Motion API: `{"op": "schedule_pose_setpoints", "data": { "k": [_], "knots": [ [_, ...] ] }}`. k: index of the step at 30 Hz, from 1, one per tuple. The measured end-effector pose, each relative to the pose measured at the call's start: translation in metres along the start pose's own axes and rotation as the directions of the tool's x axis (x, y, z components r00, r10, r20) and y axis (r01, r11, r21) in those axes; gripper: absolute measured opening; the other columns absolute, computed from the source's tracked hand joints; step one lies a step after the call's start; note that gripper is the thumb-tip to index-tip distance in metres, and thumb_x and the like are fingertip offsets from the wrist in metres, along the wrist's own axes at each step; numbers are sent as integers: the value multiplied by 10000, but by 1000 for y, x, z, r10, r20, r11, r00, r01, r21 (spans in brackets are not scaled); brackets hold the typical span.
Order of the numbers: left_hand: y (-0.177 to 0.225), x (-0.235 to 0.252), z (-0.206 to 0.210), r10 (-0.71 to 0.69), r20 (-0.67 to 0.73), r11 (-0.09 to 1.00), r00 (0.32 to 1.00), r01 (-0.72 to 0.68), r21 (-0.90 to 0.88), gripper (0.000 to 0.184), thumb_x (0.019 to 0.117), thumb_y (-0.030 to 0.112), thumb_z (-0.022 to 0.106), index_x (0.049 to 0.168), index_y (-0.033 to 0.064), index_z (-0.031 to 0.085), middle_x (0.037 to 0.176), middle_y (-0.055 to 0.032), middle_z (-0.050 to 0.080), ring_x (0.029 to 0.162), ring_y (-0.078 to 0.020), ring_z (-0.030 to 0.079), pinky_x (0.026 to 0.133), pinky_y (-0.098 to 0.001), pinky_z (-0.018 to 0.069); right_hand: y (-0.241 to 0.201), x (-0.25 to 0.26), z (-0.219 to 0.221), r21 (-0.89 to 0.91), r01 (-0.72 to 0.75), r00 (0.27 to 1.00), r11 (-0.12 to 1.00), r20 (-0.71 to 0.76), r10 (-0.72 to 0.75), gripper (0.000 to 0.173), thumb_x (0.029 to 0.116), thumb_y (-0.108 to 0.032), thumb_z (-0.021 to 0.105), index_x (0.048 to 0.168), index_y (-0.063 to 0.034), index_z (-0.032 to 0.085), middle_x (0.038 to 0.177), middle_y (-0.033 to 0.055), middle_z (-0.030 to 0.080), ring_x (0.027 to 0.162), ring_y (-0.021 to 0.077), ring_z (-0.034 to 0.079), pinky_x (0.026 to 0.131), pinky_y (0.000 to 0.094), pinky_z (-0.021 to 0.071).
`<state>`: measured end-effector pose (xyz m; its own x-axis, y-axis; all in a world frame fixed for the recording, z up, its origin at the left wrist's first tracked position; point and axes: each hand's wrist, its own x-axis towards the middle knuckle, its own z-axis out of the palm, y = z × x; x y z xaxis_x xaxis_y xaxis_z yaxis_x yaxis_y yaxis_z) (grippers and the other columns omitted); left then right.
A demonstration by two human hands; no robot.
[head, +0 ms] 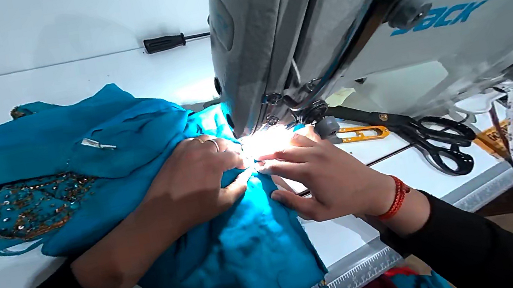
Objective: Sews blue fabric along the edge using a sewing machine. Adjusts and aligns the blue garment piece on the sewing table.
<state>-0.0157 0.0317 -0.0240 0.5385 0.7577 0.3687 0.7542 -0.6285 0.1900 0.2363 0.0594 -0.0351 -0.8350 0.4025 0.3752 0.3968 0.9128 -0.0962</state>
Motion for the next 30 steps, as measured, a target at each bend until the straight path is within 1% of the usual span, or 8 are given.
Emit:
{"op": "schedule_pose_setpoints", "data": {
  "k": [4, 8, 12, 14, 18, 23, 26, 30],
  "knots": [
    [0, 0, 0, 1, 3, 1000, 1000, -1, 22, 322, 918, 371, 551, 960, 164, 794, 1063, -46, 757, 1095, -263, 687, 945, -493, 516, -1, -2, 2, 9, 10, 999, 1000, -33, -10, 392, 971, -382, 503, 1115, -138, 774, 1160, 27, 737, 976, 212, 647, 814, 430, 454],
    [0, -5, 4, 160, -81, 985, 984, -154, 78, 308, 945, 306, 537, 962, 129, 789, 1061, -79, 751, 1073, -287, 692, 921, -506, 524, -2, -4, 3, 37, 77, 993, 996, -92, -73, 310, 977, -302, 526, 1003, -140, 789, 1067, 1, 746, 950, 180, 640, 783, 379, 453],
    [6, -11, 4, 293, -67, 954, 954, -287, 87, 312, 949, 198, 494, 1019, 148, 794, 1045, -13, 751, 1107, -247, 663, 989, -461, 487, 0, -6, 1, 89, 176, 978, 980, -124, -165, 272, 960, -213, 541, 943, -126, 798, 999, -1, 743, 954, 172, 635, 819, 352, 454],
    [13, -14, 2, 270, -43, 959, 962, -265, 102, 360, 938, 205, 463, 1058, 145, 797, 1084, -12, 758, 1144, -240, 663, 1023, -471, 470, 0, -7, 0, 115, 212, 972, 970, -132, -197, 249, 941, -191, 553, 908, -120, 789, 974, 3, 744, 960, 171, 645, 831, 341, 466],
    [33, -20, -1, 192, -10, 977, 981, -190, 94, 425, 951, 247, 396, 1058, 118, 786, 1089, -33, 751, 1164, -243, 659, 1039, -501, 460, -4, -12, -1, 148, 243, 964, 959, -147, -222, 237, 916, -167, 547, 867, -106, 771, 941, 14, 741, 952, 173, 647, 814, 333, 464],
    [45, -26, 1, 153, 9, 984, 988, -154, 91, 431, 975, 267, 393, 1095, 129, 783, 1076, -28, 757, 1156, -236, 675, 1076, -516, 448, -6, -19, -1, 170, 233, 966, 958, -158, -207, 252, 913, -180, 545, 897, -108, 785, 968, 14, 750, 939, 157, 645, 785, 313, 469],
    [46, -26, 0, 113, 41, 989, 993, -116, 86, 460, 1001, 311, 365, 1134, 150, 774, 1137, -17, 748, 1196, -231, 658, 1106, -531, 420, -6, -21, -2, 180, 226, 967, 957, -156, -200, 248, 902, -189, 553, 888, -115, 789, 973, 10, 750, 937, 149, 642, 776, 310, 465],
    [50, -30, 1, 207, 12, 972, 978, -207, 107, 538, 1049, 431, 338, 1103, 116, 772, 1132, -39, 744, 1201, -251, 649, 1108, -557, 396, -5, -22, -4, 198, 208, 974, 958, -132, -184, 265, 914, -214, 534, 921, -116, 780, 985, 12, 742, 946, 153, 639, 803, 302, 476]
  ]
}}
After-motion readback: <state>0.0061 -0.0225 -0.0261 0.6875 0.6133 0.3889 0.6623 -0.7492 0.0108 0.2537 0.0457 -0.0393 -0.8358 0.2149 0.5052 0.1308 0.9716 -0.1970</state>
